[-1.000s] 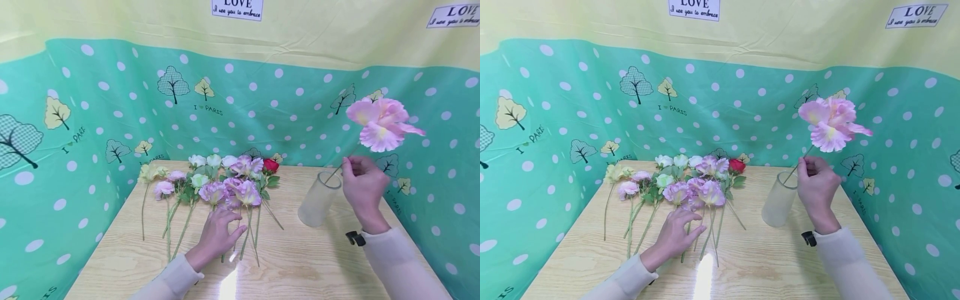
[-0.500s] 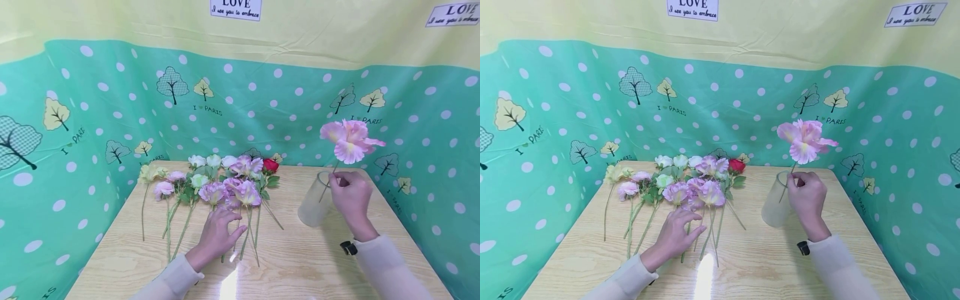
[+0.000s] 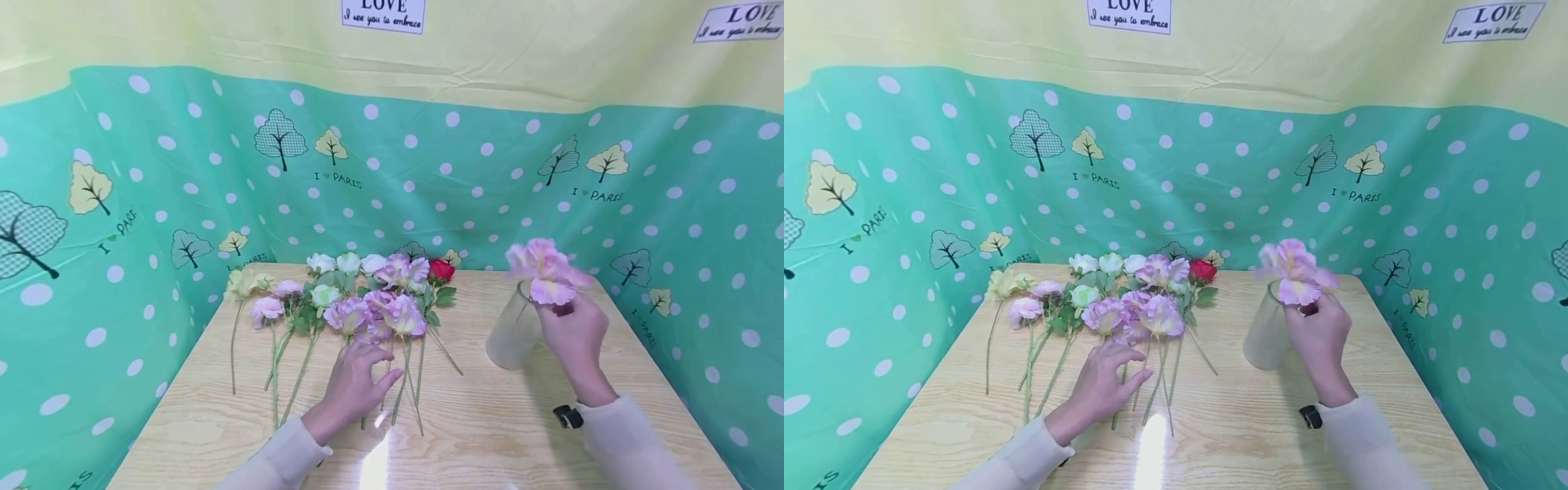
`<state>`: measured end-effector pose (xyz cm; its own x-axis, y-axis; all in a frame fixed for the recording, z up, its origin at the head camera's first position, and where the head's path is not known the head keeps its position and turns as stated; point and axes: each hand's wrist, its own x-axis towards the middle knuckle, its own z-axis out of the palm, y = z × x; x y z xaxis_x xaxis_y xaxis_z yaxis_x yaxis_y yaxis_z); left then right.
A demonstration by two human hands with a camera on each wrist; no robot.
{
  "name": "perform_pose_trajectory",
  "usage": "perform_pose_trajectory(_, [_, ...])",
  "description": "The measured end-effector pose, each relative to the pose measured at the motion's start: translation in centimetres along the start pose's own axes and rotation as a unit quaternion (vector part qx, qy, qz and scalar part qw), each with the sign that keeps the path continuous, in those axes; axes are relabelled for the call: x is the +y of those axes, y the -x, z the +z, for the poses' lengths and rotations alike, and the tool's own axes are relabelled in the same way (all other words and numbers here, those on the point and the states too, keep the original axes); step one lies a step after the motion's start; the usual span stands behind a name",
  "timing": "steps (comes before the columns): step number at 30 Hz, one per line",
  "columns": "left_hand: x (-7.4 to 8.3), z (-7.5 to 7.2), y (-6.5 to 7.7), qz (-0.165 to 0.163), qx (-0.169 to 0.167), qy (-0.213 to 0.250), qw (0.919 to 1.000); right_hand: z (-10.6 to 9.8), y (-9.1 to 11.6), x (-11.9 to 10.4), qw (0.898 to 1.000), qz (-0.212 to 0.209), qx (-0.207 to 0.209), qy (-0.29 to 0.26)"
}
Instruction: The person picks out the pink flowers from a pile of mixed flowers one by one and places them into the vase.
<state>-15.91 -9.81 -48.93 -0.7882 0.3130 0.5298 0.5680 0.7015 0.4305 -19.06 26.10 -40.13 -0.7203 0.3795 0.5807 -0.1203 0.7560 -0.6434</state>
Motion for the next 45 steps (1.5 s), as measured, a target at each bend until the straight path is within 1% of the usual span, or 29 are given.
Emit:
perform_pose_trajectory(3, [-0.1, -0.1, 0.1, -0.001, 0.000, -0.003, 1.0000, -0.1, 0.8, 0.1, 1.000, 0.015, 0.012, -0.021])
perform_pose_trajectory(8, [-0.1, -0.3, 0.1, -0.011, -0.005, -0.005, 0.9999, -0.3, 2.0, -0.4, 0.996, 0.053, -0.005, -0.070])
perform_pose_trajectory(11, [-0.1, -0.5, 0.1, -0.023, -0.011, 0.001, 0.9997, -0.4, 2.6, -0.5, 0.993, 0.077, -0.025, -0.081])
perform_pose_trajectory(16, [-0.3, -0.6, 0.0, -0.033, -0.012, 0.007, 0.9994, -0.5, 3.5, -0.5, 0.993, 0.089, -0.040, -0.069])
perform_pose_trajectory(24, [-0.9, -0.9, -0.2, -0.040, -0.001, 0.004, 0.9992, -0.1, 4.9, -0.5, 0.995, 0.071, -0.062, -0.042])
perform_pose_trajectory(31, [-1.3, -1.3, -0.2, -0.054, 0.006, -0.001, 0.9985, 0.7, 6.0, -0.4, 0.995, 0.039, -0.086, -0.033])
perform_pose_trajectory(34, [-1.4, -1.5, -0.2, -0.061, 0.008, 0.005, 0.9981, 0.9, 6.4, -0.5, 0.994, 0.029, -0.100, -0.036])
perform_pose_trajectory(38, [-1.6, -1.6, -0.1, -0.065, 0.009, 0.008, 0.9978, 1.0, 6.7, -0.7, 0.991, 0.020, -0.128, -0.033])
perform_pose_trajectory(41, [-1.8, -1.8, -0.1, -0.067, 0.008, 0.002, 0.9977, 1.1, 6.9, -0.7, 0.990, 0.010, -0.141, -0.025])
perform_pose_trajectory(45, [-2.1, -2.0, -0.2, -0.070, 0.009, -0.015, 0.9974, 1.2, 7.3, -0.8, 0.989, -0.002, -0.146, -0.019])
